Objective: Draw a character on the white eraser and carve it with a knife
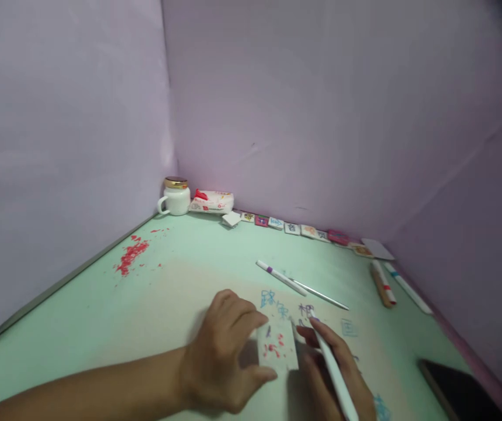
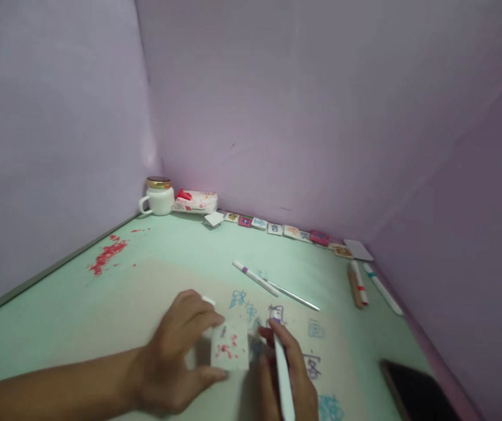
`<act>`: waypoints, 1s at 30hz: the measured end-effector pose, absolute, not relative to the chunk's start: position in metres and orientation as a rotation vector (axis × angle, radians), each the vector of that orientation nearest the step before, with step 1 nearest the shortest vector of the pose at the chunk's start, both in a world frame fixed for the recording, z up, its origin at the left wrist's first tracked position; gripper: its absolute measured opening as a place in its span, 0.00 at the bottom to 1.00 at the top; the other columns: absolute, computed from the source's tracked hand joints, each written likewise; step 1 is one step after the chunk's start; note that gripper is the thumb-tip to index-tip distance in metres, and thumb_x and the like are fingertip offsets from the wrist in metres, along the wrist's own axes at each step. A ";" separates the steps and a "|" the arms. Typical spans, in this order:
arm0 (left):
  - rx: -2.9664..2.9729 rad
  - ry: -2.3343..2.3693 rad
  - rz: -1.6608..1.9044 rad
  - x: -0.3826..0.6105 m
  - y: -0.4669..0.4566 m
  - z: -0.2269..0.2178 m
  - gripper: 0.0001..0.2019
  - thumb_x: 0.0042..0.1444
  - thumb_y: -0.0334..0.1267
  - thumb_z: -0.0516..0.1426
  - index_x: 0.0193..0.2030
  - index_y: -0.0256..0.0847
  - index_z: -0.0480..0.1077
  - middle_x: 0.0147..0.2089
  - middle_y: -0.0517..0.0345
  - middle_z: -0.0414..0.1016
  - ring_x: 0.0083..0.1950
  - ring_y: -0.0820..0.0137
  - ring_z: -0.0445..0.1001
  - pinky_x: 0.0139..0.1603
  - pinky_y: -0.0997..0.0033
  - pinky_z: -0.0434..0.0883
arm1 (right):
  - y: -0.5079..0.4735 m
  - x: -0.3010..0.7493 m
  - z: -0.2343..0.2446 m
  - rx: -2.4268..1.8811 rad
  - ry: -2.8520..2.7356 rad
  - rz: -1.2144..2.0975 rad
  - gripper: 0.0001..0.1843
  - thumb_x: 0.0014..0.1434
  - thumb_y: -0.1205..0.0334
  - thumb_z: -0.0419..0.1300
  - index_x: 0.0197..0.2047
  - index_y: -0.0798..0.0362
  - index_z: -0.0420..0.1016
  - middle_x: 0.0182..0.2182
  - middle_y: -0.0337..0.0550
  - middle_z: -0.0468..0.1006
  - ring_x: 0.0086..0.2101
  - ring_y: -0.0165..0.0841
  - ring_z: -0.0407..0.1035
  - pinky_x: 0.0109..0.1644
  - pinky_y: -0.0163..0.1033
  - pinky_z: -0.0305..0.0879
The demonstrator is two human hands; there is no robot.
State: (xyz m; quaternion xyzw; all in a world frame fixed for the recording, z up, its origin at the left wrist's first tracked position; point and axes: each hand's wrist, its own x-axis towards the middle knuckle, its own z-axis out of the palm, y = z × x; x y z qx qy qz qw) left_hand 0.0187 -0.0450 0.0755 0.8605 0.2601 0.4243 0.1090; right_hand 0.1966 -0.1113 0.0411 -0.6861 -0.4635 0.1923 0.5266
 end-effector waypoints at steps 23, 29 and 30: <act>2.517 0.903 0.596 0.024 -0.034 0.050 0.20 0.44 0.38 0.62 0.45 0.41 0.65 0.43 0.52 0.66 0.45 0.57 0.63 0.50 0.50 0.63 | -0.100 0.200 0.016 -1.553 -1.036 0.385 0.21 0.58 0.49 0.52 0.52 0.50 0.70 0.41 0.47 0.80 0.41 0.42 0.75 0.47 0.43 0.68; 2.501 0.901 0.594 0.023 -0.035 0.053 0.21 0.46 0.42 0.61 0.48 0.43 0.65 0.43 0.52 0.65 0.45 0.57 0.62 0.50 0.51 0.62 | -0.097 0.201 0.011 -1.630 -1.011 0.411 0.19 0.56 0.50 0.52 0.47 0.49 0.71 0.36 0.45 0.83 0.37 0.44 0.77 0.41 0.44 0.71; 2.499 0.902 0.575 0.024 -0.035 0.054 0.20 0.47 0.42 0.61 0.47 0.42 0.66 0.42 0.52 0.65 0.45 0.57 0.62 0.49 0.52 0.63 | -0.097 0.201 0.010 -1.636 -1.006 0.416 0.20 0.56 0.49 0.52 0.47 0.48 0.72 0.35 0.45 0.83 0.37 0.45 0.77 0.41 0.44 0.71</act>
